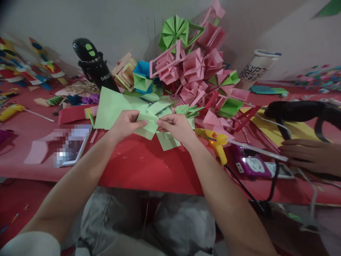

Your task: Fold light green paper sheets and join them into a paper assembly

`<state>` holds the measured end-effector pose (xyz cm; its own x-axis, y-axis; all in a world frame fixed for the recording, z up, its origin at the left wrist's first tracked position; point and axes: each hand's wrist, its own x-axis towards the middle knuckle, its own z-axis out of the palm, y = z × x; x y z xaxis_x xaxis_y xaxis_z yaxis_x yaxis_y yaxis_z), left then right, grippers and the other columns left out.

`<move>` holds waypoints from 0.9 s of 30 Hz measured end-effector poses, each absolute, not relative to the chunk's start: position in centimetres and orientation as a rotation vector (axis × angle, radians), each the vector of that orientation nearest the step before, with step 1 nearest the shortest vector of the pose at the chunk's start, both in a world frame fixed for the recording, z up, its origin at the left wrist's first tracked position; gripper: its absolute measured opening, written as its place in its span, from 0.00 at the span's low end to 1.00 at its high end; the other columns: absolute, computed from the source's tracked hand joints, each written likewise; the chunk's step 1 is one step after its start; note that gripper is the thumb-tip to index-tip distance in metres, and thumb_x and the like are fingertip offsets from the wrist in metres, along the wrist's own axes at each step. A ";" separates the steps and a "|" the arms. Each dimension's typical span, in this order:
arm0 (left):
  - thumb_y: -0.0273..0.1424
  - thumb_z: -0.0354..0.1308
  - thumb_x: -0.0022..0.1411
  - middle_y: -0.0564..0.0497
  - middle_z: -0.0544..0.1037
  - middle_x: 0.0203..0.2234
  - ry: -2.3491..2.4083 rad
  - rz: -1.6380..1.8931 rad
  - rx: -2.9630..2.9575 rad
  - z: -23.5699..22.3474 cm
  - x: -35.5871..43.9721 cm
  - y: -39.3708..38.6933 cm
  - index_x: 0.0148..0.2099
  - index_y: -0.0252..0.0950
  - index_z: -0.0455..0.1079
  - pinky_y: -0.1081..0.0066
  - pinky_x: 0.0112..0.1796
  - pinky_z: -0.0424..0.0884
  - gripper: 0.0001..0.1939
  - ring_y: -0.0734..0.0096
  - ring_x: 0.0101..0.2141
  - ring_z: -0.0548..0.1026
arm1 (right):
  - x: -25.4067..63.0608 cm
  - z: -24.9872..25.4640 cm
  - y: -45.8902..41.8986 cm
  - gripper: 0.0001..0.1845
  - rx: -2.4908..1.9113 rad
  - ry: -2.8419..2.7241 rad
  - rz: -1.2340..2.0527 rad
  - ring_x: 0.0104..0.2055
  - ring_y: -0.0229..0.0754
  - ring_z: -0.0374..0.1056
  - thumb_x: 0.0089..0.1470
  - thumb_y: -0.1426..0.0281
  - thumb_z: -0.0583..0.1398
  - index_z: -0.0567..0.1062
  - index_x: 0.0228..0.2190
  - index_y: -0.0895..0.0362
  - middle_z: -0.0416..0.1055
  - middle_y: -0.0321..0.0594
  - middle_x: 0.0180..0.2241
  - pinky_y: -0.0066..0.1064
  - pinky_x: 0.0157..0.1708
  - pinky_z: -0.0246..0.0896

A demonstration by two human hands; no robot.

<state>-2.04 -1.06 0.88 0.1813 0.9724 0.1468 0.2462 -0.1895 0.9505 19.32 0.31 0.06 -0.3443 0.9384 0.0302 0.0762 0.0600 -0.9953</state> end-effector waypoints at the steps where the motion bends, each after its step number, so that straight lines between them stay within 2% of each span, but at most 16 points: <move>1: 0.36 0.67 0.52 0.55 0.70 0.22 1.196 1.081 1.583 0.9 -2.2 -0.9 0.28 0.34 0.69 0.73 0.27 0.63 0.12 0.76 0.25 0.66 | 19.4 0.1 0.4 0.23 -1.037 -1.562 1.373 0.31 0.41 0.76 0.42 0.50 0.73 0.80 0.29 0.56 0.78 0.40 0.26 0.37 0.39 0.77; 7: 0.36 0.68 0.51 0.51 0.77 0.28 1.186 1.114 1.505 0.9 -2.7 -0.7 0.32 0.33 0.72 0.70 0.32 0.69 0.12 0.71 0.29 0.72 | 19.4 -0.1 0.7 0.25 -0.991 -1.542 1.267 0.32 0.38 0.74 0.49 0.46 0.67 0.78 0.31 0.55 0.78 0.40 0.29 0.32 0.34 0.73; 10: 0.38 0.68 0.51 0.50 0.78 0.29 1.154 1.113 1.491 0.8 -2.4 -0.8 0.35 0.34 0.73 0.68 0.34 0.71 0.14 0.69 0.31 0.74 | 19.3 -0.2 0.8 0.24 -1.012 -1.599 1.208 0.32 0.38 0.72 0.52 0.47 0.66 0.78 0.31 0.56 0.75 0.39 0.29 0.31 0.32 0.69; 13: 0.37 0.68 0.52 0.53 0.75 0.26 1.144 1.068 1.507 0.7 -2.1 -1.0 0.36 0.35 0.73 0.70 0.32 0.68 0.13 0.71 0.28 0.72 | 19.3 -0.3 0.8 0.22 -0.993 -1.685 1.119 0.28 0.36 0.68 0.53 0.49 0.66 0.75 0.29 0.56 0.72 0.36 0.25 0.31 0.31 0.66; 16: 0.36 0.67 0.54 0.57 0.69 0.21 1.209 1.009 1.570 0.8 -1.8 -1.2 0.36 0.36 0.73 0.74 0.27 0.61 0.11 0.76 0.23 0.65 | 19.3 -0.3 0.7 0.21 -0.968 -1.770 1.022 0.26 0.36 0.64 0.55 0.51 0.64 0.73 0.28 0.56 0.69 0.35 0.23 0.31 0.29 0.62; 21: 0.42 0.65 0.59 0.53 0.74 0.25 1.162 1.063 1.715 1.3 -1.4 -1.5 0.35 0.35 0.77 0.73 0.28 0.61 0.14 0.76 0.25 0.65 | 19.1 -0.3 0.3 0.20 -0.950 -1.875 0.951 0.26 0.36 0.60 0.58 0.53 0.62 0.70 0.28 0.56 0.66 0.35 0.24 0.31 0.27 0.56; 27: 0.42 0.67 0.57 0.52 0.76 0.24 1.194 1.176 1.743 1.1 -1.3 -1.5 0.32 0.34 0.78 0.73 0.27 0.61 0.15 0.76 0.25 0.66 | 18.6 -0.2 -0.2 0.22 -0.946 -1.846 1.013 0.29 0.38 0.63 0.58 0.49 0.61 0.71 0.30 0.56 0.67 0.37 0.26 0.31 0.28 0.58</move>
<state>-1.31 -1.46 1.13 0.1596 0.9448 0.2862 0.3004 -0.3227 0.8976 18.55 -0.17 -0.22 -0.3915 0.8728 0.2914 0.2228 0.3972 -0.8903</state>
